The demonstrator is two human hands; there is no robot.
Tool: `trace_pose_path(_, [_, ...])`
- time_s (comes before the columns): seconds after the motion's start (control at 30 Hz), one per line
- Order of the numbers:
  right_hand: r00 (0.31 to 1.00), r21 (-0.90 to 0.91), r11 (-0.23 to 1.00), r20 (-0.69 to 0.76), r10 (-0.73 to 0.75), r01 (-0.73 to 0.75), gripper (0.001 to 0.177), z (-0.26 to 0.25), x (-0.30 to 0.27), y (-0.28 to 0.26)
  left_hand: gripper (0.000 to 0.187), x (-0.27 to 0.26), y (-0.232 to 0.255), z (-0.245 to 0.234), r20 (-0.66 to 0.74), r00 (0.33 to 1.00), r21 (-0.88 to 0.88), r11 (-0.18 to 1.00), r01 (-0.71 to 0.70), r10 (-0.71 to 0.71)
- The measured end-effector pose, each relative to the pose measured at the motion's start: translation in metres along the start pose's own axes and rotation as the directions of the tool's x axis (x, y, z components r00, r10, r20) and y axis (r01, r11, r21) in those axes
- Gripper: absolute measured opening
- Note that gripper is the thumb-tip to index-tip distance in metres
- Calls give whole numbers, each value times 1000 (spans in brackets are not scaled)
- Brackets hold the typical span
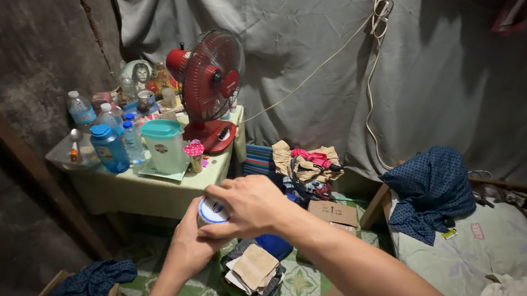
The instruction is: The person picks up small containers, bottles and boxes scattered on a bed and carries them to a small side table, arranging them with other bottles and personal items. They then move items to a shelf and plastic drawer unit, placing bottles and packets on the shelf and closing a container.
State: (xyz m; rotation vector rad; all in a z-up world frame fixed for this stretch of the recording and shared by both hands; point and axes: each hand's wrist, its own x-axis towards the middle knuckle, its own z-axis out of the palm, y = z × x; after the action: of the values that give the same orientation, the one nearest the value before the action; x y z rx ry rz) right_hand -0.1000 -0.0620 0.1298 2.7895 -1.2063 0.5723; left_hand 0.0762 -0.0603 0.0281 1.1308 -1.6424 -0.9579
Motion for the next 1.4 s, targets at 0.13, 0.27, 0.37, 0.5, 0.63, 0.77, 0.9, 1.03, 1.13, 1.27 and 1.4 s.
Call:
trace_pose_path(0.13, [999, 15, 1000, 35, -18, 17, 70, 7, 14, -15, 69, -6, -7, -24, 19, 999, 6, 1000, 26, -26])
trace_pose_path(0.27, [997, 9, 1000, 76, -10, 9, 73, 15, 38, -34, 68, -9, -13, -54, 4, 999, 11, 999, 47, -47])
trace_pose_path(0.37, [995, 22, 1000, 99, -5, 3, 73, 23, 58, -52, 68, -11, -17, -82, 39, 999, -54, 998, 12, -10])
trace_pose_path(0.5, [996, 54, 998, 92, -17, 12, 71, 35, 89, -79, 72, -16, -21, -126, 14, 997, 92, 993, 79, -81])
trace_pose_path(0.63, [999, 70, 997, 43, -32, 29, 74, 47, 118, -102, 73, -14, -24, -169, -3, 996, 181, 980, 83, -84])
trace_pose_path(0.77, [998, 87, 995, 39, -44, 40, 78, 55, 142, -115, 73, -14, -29, -196, -13, 995, 165, 981, 100, -99])
trace_pose_path(0.9, [992, 70, 998, 123, -12, 3, 76, 60, 163, -118, 73, -6, -32, -212, -35, 995, 183, 979, 93, -88])
trace_pose_path(1.03, [993, 81, 995, 93, -71, 63, 75, 72, 184, -109, 72, 6, -43, -220, -57, 994, 161, 982, 102, -94])
trace_pose_path(1.13, [991, 97, 993, 110, -78, 67, 73, 82, 200, -95, 73, 23, -51, -224, -60, 992, 157, 981, 118, -109])
trace_pose_path(1.27, [990, 139, 985, 82, -110, 98, 72, 95, 220, -64, 70, 55, -65, -227, -46, 990, 178, 974, 140, -134])
trace_pose_path(1.4, [990, 151, 984, 91, -106, 91, 73, 102, 244, -30, 69, 95, -73, -221, -69, 989, 138, 981, 137, -129])
